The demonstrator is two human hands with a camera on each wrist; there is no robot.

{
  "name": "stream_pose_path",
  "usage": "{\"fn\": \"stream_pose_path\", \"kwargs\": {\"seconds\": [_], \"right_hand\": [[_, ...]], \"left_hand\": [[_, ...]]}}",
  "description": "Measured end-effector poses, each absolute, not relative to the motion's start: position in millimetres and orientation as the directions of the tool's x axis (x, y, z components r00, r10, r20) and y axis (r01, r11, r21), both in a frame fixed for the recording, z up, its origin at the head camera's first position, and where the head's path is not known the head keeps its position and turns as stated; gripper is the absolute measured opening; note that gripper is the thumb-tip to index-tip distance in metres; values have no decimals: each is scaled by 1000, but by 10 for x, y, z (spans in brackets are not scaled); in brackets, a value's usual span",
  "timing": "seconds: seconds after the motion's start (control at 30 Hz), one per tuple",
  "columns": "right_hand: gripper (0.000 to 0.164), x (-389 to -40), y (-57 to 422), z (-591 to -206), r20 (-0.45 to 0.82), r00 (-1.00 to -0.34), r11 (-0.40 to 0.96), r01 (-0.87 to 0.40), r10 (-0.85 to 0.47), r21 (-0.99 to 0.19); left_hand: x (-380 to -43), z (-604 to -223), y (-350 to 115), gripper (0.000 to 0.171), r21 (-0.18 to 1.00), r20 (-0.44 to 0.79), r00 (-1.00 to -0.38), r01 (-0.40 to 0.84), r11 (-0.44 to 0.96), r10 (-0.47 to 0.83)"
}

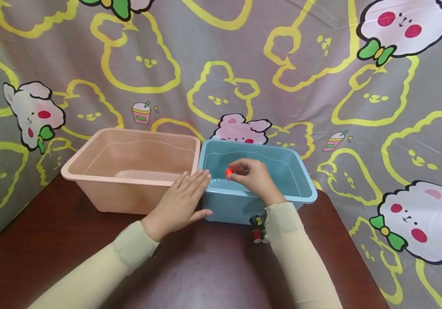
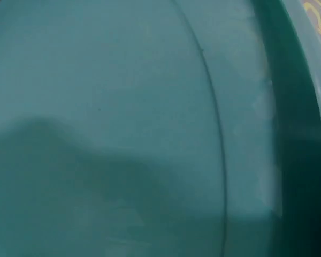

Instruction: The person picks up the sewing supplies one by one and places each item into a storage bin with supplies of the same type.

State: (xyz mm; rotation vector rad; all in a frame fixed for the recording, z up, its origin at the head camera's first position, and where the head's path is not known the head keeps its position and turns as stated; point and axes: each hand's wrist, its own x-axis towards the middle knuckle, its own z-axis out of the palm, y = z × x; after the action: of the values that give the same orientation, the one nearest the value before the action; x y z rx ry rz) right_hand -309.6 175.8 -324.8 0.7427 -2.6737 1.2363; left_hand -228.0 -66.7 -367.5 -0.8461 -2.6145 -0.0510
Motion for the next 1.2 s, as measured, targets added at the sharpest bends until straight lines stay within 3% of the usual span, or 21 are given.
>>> {"fn": "stream_pose_path", "kwargs": {"seconds": [0.6,0.87,1.2], "right_hand": [[29,-3096,1759,-3263,255,-886,589,-451,-388,-670],[22,-3062,1773,-3265,367,-863,569,-505,-348,-649],[22,-2940,1798,-3329,531,-778,547,-620,-336,-563]], "left_hand": [[-2281,-3685,-656,91,-103,385,-733,570,815,561],[-2272,-3671,-664,91,-104,382,-736,567,817,559],[-2264,-3665,-666,91,-101,393,-727,574,813,563]]}}
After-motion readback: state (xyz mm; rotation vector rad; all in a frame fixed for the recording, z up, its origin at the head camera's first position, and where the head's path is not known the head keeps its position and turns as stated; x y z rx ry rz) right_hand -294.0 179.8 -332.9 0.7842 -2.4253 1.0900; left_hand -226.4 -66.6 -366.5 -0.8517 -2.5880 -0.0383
